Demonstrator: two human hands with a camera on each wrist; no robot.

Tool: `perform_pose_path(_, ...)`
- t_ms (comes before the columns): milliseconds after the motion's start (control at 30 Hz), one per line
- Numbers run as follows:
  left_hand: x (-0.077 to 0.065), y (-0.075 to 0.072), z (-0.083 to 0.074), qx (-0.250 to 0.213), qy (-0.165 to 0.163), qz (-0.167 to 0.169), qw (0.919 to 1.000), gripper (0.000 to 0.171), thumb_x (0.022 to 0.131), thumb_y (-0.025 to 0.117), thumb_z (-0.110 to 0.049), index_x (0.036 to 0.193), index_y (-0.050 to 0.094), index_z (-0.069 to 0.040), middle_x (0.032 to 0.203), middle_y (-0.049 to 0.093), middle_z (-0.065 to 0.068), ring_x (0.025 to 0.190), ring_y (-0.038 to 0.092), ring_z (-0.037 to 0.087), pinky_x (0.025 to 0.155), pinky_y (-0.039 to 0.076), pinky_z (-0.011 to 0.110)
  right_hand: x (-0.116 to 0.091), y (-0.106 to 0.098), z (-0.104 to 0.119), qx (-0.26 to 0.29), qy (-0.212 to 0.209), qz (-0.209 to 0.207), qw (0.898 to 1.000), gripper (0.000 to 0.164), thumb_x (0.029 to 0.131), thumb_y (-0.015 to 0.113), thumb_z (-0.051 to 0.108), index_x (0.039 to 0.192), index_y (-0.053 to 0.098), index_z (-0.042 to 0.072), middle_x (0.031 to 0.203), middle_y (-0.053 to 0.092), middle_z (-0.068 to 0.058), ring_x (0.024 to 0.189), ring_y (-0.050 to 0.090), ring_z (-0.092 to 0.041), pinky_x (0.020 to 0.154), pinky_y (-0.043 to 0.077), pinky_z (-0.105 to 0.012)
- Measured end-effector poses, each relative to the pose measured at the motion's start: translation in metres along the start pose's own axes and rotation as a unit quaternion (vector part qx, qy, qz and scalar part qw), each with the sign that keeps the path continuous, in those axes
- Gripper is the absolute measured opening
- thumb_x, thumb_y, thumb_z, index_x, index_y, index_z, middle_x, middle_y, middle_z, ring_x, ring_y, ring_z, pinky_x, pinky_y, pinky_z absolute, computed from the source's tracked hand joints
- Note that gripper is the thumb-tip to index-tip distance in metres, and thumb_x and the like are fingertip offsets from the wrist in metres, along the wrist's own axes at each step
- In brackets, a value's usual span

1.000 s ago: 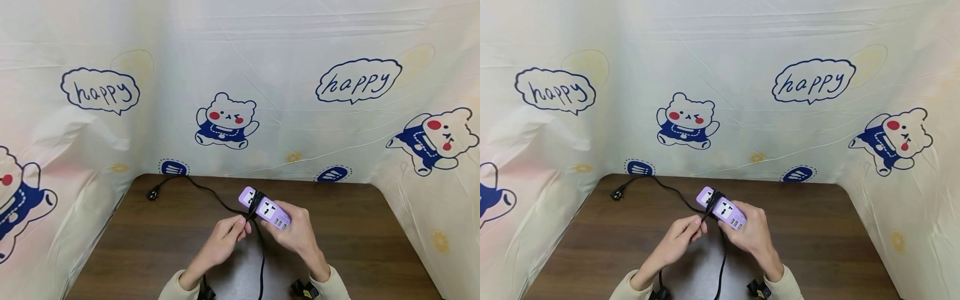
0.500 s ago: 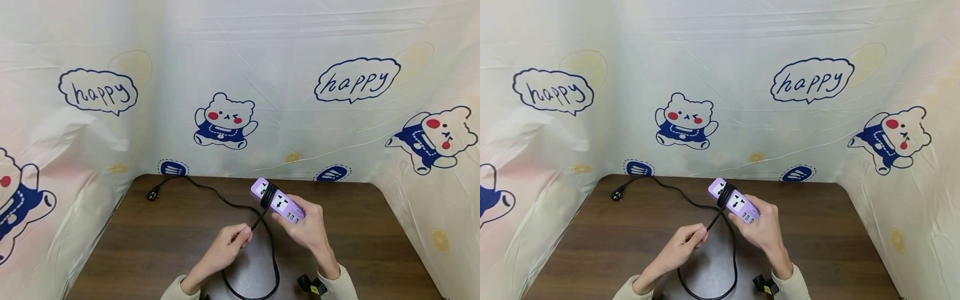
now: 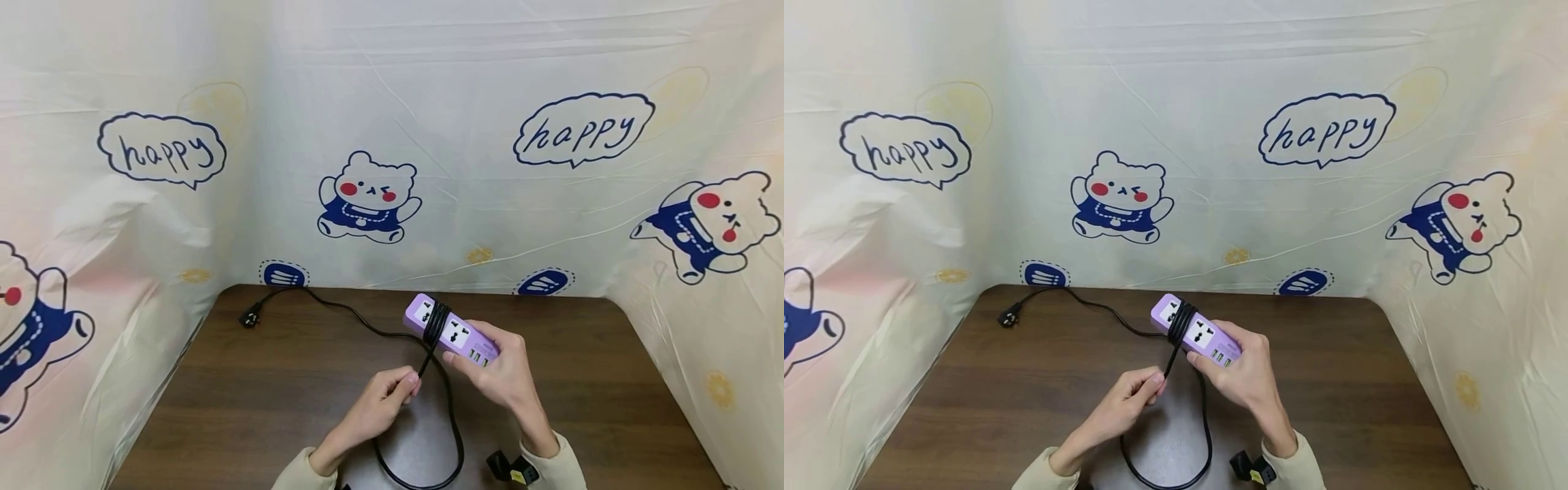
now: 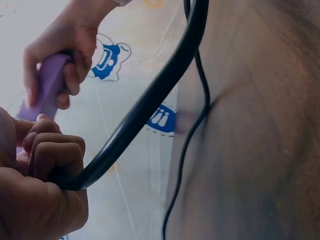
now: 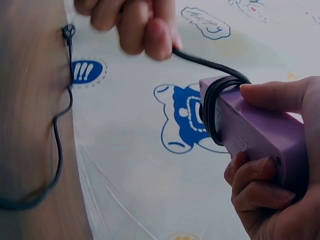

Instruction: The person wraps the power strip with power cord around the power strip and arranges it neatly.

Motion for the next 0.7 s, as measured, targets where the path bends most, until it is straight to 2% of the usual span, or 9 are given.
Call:
perform_pose_path(167,0.001,0.002,0.008,-0.020,0.006,0.010,0.9997,0.029,0.108,0.045,-0.018,0.081,0.055,-0.017,0.066,0.043,-0.002,0.060,0.039,0.001,0.055,0.036,0.020,-0.003,0.006,0.004,0.035,0.012,0.035,0.999,0.044,0.069,0.092,0.023,0.108,0.074,0.024,0.088,0.072,0.004,0.064,0.061,-0.015,0.053,0.049,-0.030)
perform_pose_path(300,0.002,0.001,0.013,-0.039,0.002,0.010,0.9992,0.029,0.108,0.045,-0.016,0.081,0.056,-0.017,0.065,0.043,-0.001,0.058,0.039,0.001,0.053,0.035,0.019,-0.004,0.011,0.008,0.061,-0.007,0.060,0.996,0.040,0.071,0.090,0.021,0.108,0.074,0.022,0.086,0.071,0.003,0.064,0.060,-0.014,0.052,0.049,-0.030)
perform_pose_path(433,0.003,0.001,0.017,-0.056,0.009,0.007,0.9983,0.032,0.107,0.046,-0.013,0.076,0.055,-0.009,0.062,0.043,0.004,0.057,0.039,0.000,0.051,0.035,0.019,-0.005,0.014,0.011,0.086,-0.028,0.084,0.992,0.039,0.074,0.088,0.019,0.110,0.073,0.019,0.086,0.071,0.000,0.064,0.060,-0.014,0.052,0.049,-0.030)
perform_pose_path(600,0.005,-0.002,0.021,-0.085,0.010,0.006,0.9963,0.035,0.106,0.049,-0.011,0.071,0.052,-0.006,0.062,0.042,0.010,0.057,0.038,0.001,0.051,0.033,0.020,-0.004,0.014,0.012,0.103,-0.039,0.092,0.990,0.038,0.076,0.086,0.017,0.111,0.073,0.015,0.086,0.071,-0.003,0.064,0.060,-0.015,0.051,0.050,-0.031)
perform_pose_path(700,0.005,-0.005,0.023,-0.089,0.004,0.022,0.9958,0.032,0.106,0.047,-0.012,0.075,0.054,-0.007,0.063,0.042,0.010,0.058,0.039,0.002,0.054,0.034,0.019,-0.003,0.013,0.011,0.103,-0.037,0.089,0.990,0.037,0.076,0.086,0.016,0.110,0.073,0.015,0.087,0.071,-0.003,0.065,0.061,-0.016,0.052,0.050,-0.031)
Point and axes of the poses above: each hand's wrist, its own x-axis towards the middle knuckle, its own y-axis out of the palm, z = x × y, the point moved 5 cm from there along x, towards the middle knuckle
